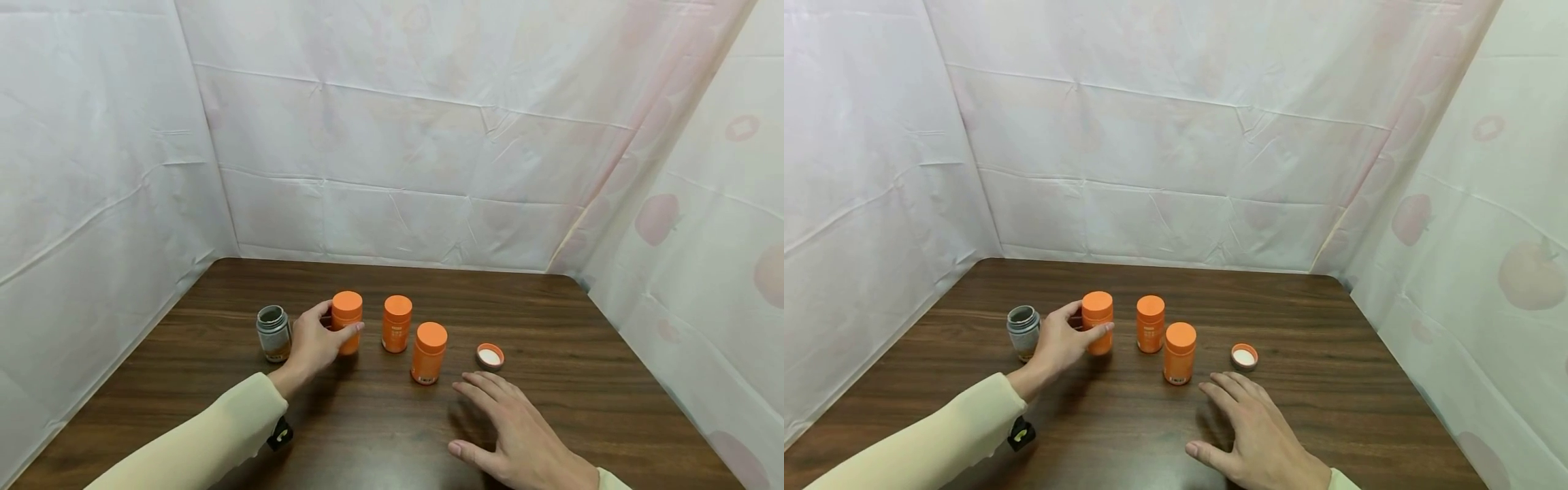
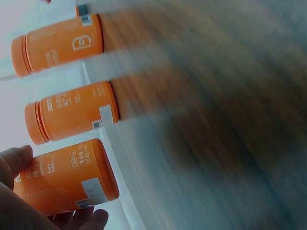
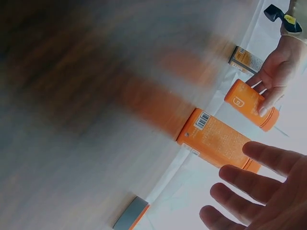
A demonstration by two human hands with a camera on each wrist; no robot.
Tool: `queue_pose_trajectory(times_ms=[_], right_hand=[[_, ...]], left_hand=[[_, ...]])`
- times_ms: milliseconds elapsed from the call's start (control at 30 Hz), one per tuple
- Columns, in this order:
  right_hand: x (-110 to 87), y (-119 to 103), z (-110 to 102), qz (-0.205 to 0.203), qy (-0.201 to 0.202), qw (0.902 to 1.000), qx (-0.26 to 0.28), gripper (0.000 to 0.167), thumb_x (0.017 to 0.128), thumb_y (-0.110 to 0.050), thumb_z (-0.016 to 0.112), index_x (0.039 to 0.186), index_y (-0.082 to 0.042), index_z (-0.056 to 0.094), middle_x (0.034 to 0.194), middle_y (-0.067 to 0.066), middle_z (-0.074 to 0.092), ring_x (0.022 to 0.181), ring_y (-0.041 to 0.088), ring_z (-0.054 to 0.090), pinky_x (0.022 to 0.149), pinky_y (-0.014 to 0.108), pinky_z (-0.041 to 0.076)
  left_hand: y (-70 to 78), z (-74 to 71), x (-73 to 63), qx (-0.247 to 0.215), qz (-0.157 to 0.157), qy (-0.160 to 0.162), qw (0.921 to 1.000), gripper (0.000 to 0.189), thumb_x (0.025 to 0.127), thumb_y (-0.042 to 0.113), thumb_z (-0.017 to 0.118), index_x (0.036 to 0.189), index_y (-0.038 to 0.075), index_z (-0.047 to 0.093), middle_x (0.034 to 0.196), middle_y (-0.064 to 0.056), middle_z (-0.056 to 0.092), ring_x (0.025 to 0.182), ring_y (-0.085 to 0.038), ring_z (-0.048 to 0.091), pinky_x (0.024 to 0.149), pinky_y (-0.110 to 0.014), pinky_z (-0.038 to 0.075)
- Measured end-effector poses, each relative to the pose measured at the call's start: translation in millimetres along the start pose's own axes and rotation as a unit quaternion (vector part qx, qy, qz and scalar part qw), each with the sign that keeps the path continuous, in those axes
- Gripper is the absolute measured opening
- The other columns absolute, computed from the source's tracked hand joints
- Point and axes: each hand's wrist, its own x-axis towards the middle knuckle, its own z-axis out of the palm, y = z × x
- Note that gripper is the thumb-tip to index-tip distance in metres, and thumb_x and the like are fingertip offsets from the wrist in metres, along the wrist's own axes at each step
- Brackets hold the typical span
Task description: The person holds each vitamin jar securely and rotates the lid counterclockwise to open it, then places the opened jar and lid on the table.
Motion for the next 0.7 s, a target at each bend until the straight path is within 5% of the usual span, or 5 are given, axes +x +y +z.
queue_pose_trajectory(times_ms=[700], right_hand=[[1.5, -2, -1, -0.005, 0.003, 1.0000, 0.005, 0.068, 0.085, -0.057, 0.078, 0.143, -0.030, 0.057, 0.148, -0.012, 0.050, 0.135, 0.016, 0.049, 0.100, 0.053, 0.047]], left_hand=[[7.8, 1.2, -33.1, -0.023, 0.038, -0.029, 0.9986, 0.060, 0.080, 0.023, 0.090, 0.133, 0.010, 0.065, 0.117, -0.005, 0.071, 0.106, -0.025, 0.068, 0.090, -0.043, 0.056]])
